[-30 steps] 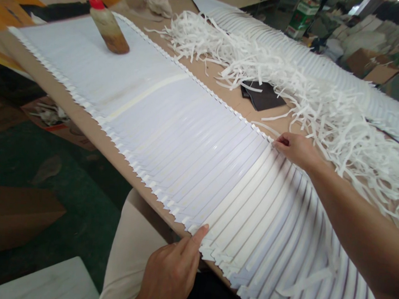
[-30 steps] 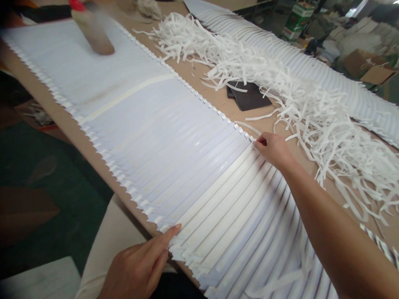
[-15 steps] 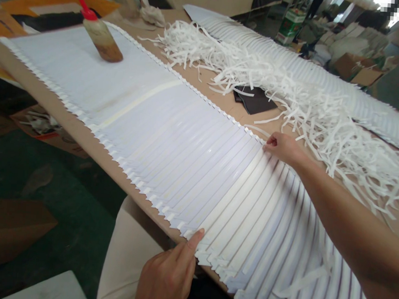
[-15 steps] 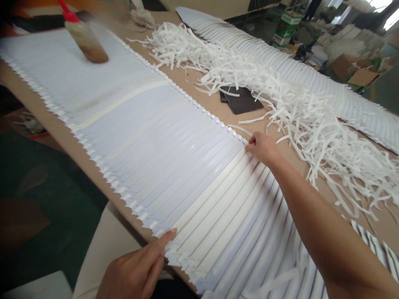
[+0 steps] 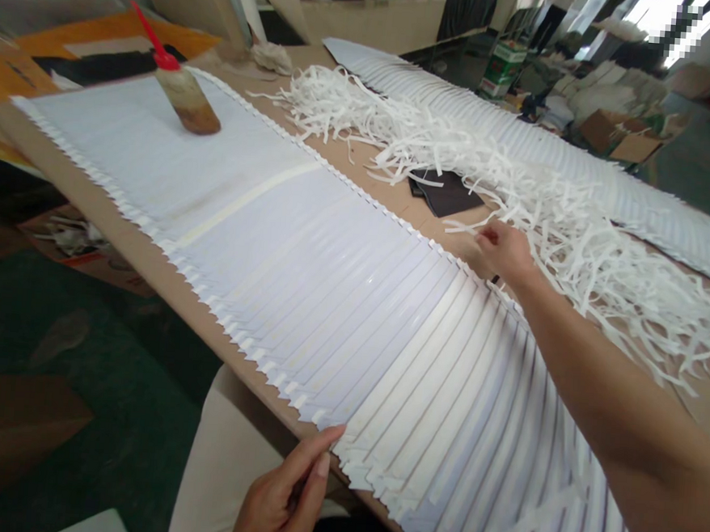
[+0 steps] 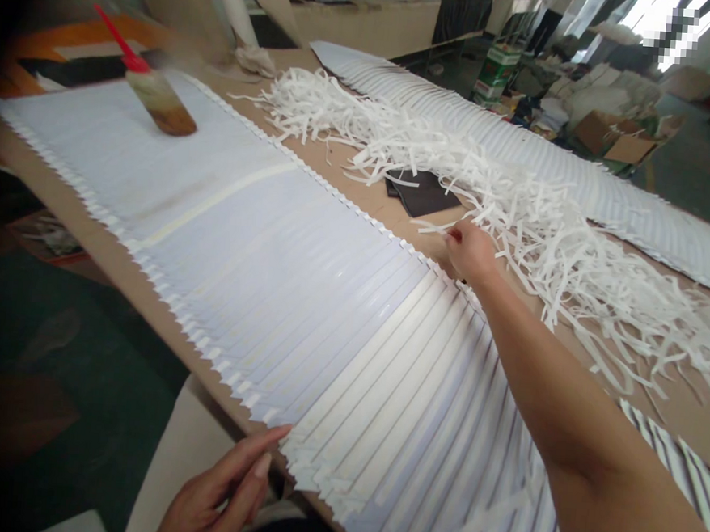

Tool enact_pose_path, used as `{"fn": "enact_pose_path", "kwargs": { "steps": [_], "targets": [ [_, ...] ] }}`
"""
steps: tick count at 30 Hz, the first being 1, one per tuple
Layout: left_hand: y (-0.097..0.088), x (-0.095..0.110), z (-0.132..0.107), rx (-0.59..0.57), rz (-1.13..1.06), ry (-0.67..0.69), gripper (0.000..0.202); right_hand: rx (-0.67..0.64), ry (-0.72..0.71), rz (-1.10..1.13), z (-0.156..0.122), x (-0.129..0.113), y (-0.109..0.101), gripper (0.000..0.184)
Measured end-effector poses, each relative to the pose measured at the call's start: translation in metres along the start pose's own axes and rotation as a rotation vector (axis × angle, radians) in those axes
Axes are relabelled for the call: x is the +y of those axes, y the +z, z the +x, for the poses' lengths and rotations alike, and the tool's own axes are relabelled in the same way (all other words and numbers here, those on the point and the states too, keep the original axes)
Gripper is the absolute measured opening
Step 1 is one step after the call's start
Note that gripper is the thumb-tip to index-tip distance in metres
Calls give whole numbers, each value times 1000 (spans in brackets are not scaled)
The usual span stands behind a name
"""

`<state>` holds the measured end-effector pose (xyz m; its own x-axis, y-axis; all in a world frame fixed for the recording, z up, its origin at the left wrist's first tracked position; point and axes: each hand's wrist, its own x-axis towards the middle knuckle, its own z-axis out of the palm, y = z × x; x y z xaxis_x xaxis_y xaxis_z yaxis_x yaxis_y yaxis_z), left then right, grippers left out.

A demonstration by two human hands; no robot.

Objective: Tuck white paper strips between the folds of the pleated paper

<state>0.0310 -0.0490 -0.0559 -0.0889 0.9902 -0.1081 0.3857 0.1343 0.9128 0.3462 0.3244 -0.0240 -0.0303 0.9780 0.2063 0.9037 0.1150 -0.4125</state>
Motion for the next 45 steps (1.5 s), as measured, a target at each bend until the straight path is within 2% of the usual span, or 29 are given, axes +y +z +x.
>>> {"fn": "enact_pose_path", "kwargs": {
  "steps": [2, 4, 7, 9, 12, 14, 15, 17, 19, 22, 24, 31, 35, 41, 45],
  "targets": [
    [0, 3, 0, -36, -107, -110, 45, 30, -42, 230, -23, -1, -23, 9],
    [5, 8, 2, -99, -246, -217, 52, -67, -145, 389, -61, -8, -49, 12],
    [19, 21, 11, -211, -504, -331, 58, -264, -359, 295, -138, -29, -75, 12],
    [31, 33, 17, -292, -692, -374, 63, -387, -604, 272, -188, -44, -80, 12],
    [43, 48, 22, -488, -837, -466, 65, -429, -899, 175, -241, -60, -75, 20],
    [47, 53, 20, -591, -769, -504, 53, -433, -969, 145, -260, -66, -72, 22],
    [48, 54, 18, -612, -698, -503, 44, -448, -960, 151, -265, -68, -72, 20],
    [48, 54, 13, -579, -534, -457, 31, -523, -865, 200, -270, -74, -72, 13],
    [46, 54, 8, -484, -383, -356, 25, -652, -703, 290, -272, -81, -72, 19],
    [42, 52, 3, -330, -219, -196, 23, -846, -481, 404, -268, -96, -64, 17],
    [38, 48, 2, -271, -192, -160, 24, -904, -423, 399, -263, -106, -55, 15],
    [15, 18, -1, -123, -306, -268, 28, -826, -433, 253, -233, -129, -16, 13],
    [5, 6, -4, -38, -252, -248, 29, -758, -411, 105, -219, -138, -4, 10],
    [4, 2, -8, -5, -49, -87, 24, -706, -379, -1, -207, -140, -1, 12],
    [5, 3, -8, 42, 195, 127, 26, -709, -366, -21, -203, -140, -2, 12]
  ]
}}
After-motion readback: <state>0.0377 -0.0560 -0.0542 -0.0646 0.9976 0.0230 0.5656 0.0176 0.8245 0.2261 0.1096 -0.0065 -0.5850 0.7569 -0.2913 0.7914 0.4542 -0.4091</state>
